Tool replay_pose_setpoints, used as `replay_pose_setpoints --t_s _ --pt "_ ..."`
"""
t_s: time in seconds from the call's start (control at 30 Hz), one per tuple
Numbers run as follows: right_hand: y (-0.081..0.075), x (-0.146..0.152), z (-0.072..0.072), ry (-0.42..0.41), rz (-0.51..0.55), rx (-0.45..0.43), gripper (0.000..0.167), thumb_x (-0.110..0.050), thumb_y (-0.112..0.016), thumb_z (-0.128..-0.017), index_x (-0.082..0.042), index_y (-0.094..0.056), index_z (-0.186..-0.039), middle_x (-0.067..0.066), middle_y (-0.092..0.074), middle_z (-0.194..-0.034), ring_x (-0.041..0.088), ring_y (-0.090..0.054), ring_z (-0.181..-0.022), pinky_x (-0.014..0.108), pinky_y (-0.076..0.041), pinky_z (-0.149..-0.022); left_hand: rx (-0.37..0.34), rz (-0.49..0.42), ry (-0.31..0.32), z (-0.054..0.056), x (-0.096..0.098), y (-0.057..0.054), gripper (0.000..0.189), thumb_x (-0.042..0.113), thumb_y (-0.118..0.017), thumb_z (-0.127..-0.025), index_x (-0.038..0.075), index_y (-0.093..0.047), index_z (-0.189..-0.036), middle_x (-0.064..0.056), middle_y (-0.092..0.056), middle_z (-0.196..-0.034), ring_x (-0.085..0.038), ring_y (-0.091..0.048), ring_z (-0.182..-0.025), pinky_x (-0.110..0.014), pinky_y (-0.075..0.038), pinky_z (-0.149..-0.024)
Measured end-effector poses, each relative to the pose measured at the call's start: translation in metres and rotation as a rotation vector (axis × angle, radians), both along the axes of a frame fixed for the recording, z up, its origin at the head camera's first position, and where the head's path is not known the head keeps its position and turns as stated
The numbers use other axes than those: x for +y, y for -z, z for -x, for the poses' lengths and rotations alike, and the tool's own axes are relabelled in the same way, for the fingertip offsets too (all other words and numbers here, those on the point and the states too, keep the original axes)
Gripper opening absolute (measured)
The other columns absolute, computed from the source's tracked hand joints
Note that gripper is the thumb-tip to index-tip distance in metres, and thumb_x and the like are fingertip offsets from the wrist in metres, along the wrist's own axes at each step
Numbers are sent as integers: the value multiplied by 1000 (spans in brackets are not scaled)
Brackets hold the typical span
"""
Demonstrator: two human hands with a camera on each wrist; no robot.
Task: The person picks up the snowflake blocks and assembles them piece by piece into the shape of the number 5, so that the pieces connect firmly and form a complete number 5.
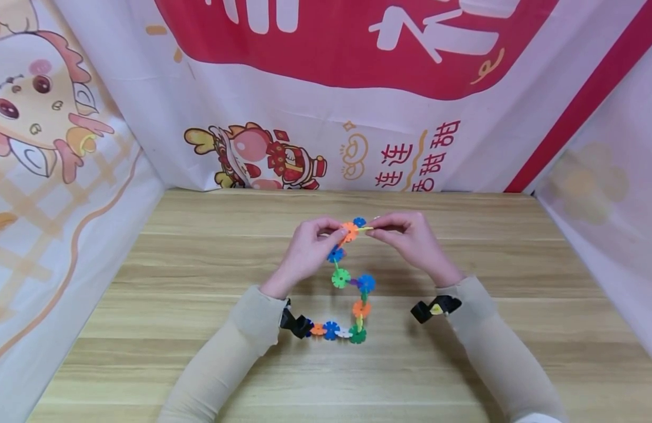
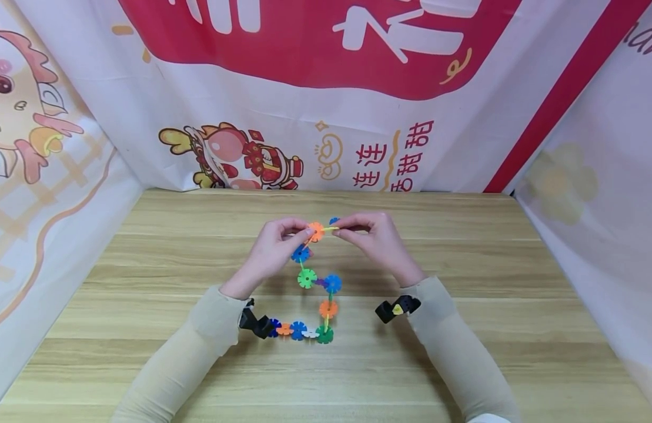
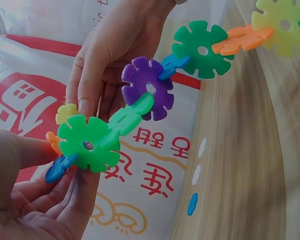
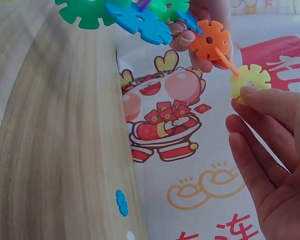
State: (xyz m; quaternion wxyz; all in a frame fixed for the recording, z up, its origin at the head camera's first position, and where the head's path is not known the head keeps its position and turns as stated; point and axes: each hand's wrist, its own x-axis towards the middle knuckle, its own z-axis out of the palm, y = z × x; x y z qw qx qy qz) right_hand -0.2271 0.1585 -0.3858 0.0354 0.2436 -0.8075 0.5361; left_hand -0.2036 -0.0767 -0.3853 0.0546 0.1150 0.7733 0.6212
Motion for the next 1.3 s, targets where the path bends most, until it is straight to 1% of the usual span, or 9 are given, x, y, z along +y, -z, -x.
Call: replay_pose_setpoints --t_s 0.17,0.37,0.53,0.6,0.67,0.83,0.97,1.13,1.3 --pt "2 -1 -1 4 -17 5 15 2 -75 -90 -2 -79 -104 7 -75 -101 21 -70 -89 28 -59 -79 20 21 -10 -1 2 2 18 19 -62 -105 5 -71 -109 -6 -71 -101 -31 -73 -82 -33 -60 -73" --pt "2 -5 -4 11 -50 20 14 6 -73 -91 3 -78 -103 12 -75 -102 26 -70 -90 27 -59 -79 81 83 -22 -2 5 3 20 20 -62 -104 4 -72 -110 -5 -71 -102 -28 -72 -86 -32 -59 -76" --pt "1 -3 -1 -29 -30 8 18 -3 -76 -92 -4 -78 -110 7 -75 -106 20 -71 -93 31 -59 -82 40 41 -2 -1 2 1 19 22 -62 -104 5 -71 -110 -5 -71 -103 -31 -72 -85 -33 -60 -75" --pt "3 2 7 -39 -34 -9 24 -9 -78 -92 -6 -77 -116 7 -75 -111 19 -71 -96 34 -59 -84 18 15 8 -1 0 0 20 23 -62 -104 6 -70 -111 -7 -70 -103 -32 -73 -83 -34 -60 -74" --pt "7 9 18 -10 -57 -32 31 -14 -80 -91 -8 -74 -121 9 -73 -116 20 -70 -100 35 -58 -87 6 -4 11 0 -3 -1 20 24 -62 -105 6 -69 -111 -8 -70 -103 -32 -73 -82 -35 -60 -73" --pt "28 30 54 190 -147 -141 38 -13 -79 -91 -6 -70 -127 12 -70 -122 24 -67 -102 34 -56 -86 37 17 -27 1 -7 -1 22 29 -63 -104 8 -69 -108 -6 -70 -98 -24 -71 -79 -34 -58 -73" --pt "49 44 75 294 -243 -208 42 -11 -77 -92 -2 -66 -131 18 -67 -125 29 -63 -105 40 -55 -86 55 39 -46 2 -8 0 24 33 -64 -103 9 -68 -103 -6 -71 -94 -21 -67 -78 -32 -55 -70" --pt "60 54 84 368 -398 -217 42 -14 -80 -89 4 -67 -125 21 -67 -121 34 -62 -107 49 -51 -93 44 25 -46 3 -9 2 24 33 -62 -104 10 -66 -112 -4 -73 -97 -25 -70 -78 -33 -54 -68" --pt "64 58 86 360 -487 -228 36 -20 -79 -91 5 -69 -115 22 -68 -114 35 -61 -104 49 -48 -95 50 24 -39 5 -10 3 28 31 -61 -104 11 -69 -123 0 -73 -105 -21 -71 -89 -34 -57 -81"
